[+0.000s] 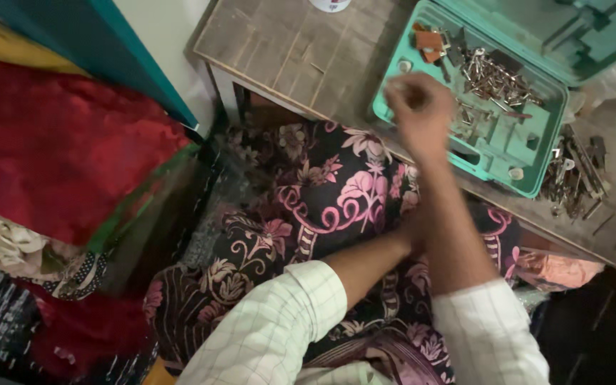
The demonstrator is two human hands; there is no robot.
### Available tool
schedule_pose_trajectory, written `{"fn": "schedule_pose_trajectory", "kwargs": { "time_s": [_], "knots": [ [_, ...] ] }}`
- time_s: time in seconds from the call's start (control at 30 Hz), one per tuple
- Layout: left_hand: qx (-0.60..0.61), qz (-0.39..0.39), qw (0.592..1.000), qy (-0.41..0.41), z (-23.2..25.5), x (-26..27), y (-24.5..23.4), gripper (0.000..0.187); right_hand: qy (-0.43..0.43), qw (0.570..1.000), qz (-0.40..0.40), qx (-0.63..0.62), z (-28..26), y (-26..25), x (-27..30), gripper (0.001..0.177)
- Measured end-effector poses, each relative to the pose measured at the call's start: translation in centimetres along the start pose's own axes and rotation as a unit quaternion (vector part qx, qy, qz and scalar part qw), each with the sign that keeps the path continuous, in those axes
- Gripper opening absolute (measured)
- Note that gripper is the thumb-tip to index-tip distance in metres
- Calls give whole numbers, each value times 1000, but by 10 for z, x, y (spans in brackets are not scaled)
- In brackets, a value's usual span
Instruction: The person sits at a low table and sorts small metal hardware pieces from a green plastic case. They pick up individual items, examine them, and place them into separate piles on the table and back into the case.
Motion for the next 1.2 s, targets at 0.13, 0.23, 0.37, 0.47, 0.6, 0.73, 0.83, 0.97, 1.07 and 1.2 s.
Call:
{"fn": "schedule_pose_trajectory", "kwargs": {
  "time_s": [0.13,0.23,0.37,0.47,0.6,0.73,0.83,0.97,1.07,1.2],
  "knots": [
    [70,74,995,-5,-9,-40,-15,36,105,990,72,-59,35,-104,64,11],
    [137,138,980,46,1,-70,-64,36,166,957,189,-140,69,-144,107,7],
    [115,223,952,174,27,-72,-187,14,227,902,238,-279,112,-136,142,6],
    [529,153,833,49,24,-74,-301,27,262,888,204,-318,129,-119,138,6],
    [500,160,849,59,32,-55,-420,67,249,921,136,-268,124,-101,126,9],
    [524,91,839,114,40,-61,-477,86,199,951,100,-216,109,-90,121,6],
    [460,116,872,117,33,-66,-498,97,207,948,88,-226,110,-94,124,5],
    [399,110,902,120,32,-68,-511,104,216,947,99,-215,111,-105,126,5],
    [397,115,903,112,30,-68,-516,104,229,943,106,-216,113,-107,128,5],
    [421,128,890,114,26,-72,-517,107,231,940,104,-227,117,-103,130,4]
  ]
}}
Point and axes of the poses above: each hand's wrist, its own x-axis away from the middle knuckle, its own y-axis out of the palm, z = x × y, the point moved 6 cm from there along -x, towards the middle knuckle, and after that the axes turned 12 degrees about x, right-handed, at the moved point
